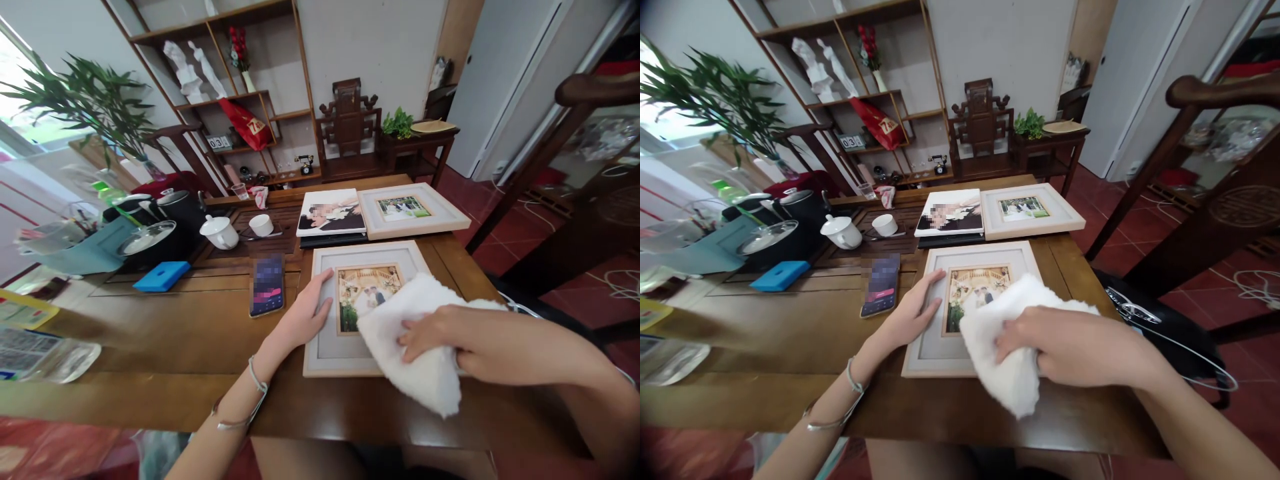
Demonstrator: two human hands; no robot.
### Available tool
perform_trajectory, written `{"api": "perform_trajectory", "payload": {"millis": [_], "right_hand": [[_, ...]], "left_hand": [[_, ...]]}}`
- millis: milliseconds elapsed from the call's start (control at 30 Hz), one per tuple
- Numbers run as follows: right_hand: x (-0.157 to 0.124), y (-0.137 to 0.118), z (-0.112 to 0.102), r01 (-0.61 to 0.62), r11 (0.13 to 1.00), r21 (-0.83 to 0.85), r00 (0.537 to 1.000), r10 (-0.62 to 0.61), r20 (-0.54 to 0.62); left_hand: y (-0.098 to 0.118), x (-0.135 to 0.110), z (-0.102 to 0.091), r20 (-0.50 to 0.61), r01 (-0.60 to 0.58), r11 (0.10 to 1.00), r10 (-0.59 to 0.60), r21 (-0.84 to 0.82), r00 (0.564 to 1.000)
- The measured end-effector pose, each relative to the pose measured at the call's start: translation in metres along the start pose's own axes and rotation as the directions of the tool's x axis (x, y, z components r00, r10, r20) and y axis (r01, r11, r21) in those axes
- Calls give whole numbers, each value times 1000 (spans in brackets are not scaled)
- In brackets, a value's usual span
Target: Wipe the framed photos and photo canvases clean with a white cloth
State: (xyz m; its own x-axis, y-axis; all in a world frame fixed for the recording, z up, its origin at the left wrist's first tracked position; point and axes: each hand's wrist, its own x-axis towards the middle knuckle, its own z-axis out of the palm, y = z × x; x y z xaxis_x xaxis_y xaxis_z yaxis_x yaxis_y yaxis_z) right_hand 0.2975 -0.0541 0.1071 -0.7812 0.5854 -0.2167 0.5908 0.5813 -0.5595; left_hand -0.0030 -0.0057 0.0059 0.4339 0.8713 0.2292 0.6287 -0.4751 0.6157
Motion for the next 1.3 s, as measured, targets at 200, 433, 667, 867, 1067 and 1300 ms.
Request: {"api": "perform_trajectory", "payload": {"millis": [200,433,667,867,1067,1300], "right_hand": [[36,4,30,-187,929,-318,962,108,-250],[78,-45,83,8,864,-503,968,-133,-213],[30,-35,48,65,935,-348,993,-94,-67],[23,4,18,-394,838,-377,904,281,-322],[74,30,-7,-626,666,-405,716,284,-638],[145,33,14,-285,820,-496,860,-9,-510]], "left_hand": [[2,0,1,-8,-2,1000,2,-11,1000],[-1,1,2,-26,14,997,-16,-72,1000],[-1,0,2,-28,-6,999,5,-36,1000],[-2,0,4,-45,-36,998,34,-49,998],[-4,1,4,-44,-41,997,38,-59,998],[2,2,3,-108,-77,988,63,-130,992]]}}
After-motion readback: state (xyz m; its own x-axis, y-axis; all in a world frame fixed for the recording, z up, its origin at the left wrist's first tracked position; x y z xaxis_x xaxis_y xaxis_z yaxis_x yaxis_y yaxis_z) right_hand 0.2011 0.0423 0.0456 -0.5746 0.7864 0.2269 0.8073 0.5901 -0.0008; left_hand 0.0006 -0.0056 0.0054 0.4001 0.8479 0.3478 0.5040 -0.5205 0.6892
